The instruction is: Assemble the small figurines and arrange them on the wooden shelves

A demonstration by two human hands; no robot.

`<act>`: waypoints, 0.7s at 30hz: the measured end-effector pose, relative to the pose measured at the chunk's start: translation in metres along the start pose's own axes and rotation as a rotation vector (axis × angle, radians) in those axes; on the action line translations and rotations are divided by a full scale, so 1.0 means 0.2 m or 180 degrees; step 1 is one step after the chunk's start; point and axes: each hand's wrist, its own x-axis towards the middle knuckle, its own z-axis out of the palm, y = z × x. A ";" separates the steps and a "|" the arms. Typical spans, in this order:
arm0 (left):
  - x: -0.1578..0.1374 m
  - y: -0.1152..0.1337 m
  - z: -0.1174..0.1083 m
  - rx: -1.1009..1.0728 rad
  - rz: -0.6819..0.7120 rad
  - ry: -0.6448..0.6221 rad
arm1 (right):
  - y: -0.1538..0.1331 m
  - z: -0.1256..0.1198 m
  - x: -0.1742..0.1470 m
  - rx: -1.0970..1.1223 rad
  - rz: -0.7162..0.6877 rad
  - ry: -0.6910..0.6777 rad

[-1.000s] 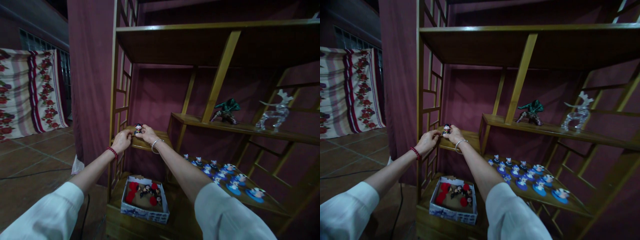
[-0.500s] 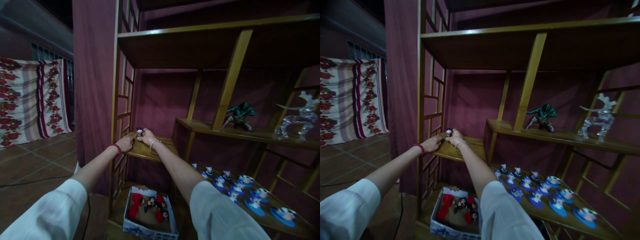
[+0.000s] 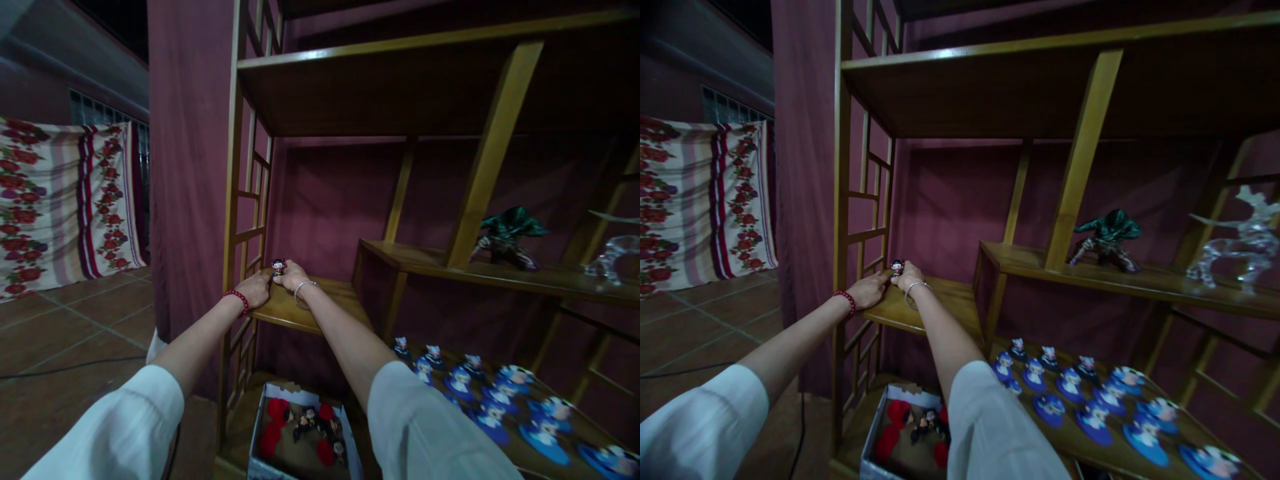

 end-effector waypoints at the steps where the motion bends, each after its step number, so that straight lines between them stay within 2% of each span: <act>1: 0.00 0.00 0.00 0.0019 0.0012 0.0006 | 0.00 0.00 0.00 -0.0058 0.0003 -0.0007; 6: 0.00 0.00 0.02 0.0095 0.0168 0.0119 | -0.01 -0.01 0.01 -0.0326 0.0001 -0.0011; 21: 0.00 -0.02 0.04 -0.0017 0.0111 0.0160 | -0.01 0.04 0.04 -0.0481 0.0056 -0.0081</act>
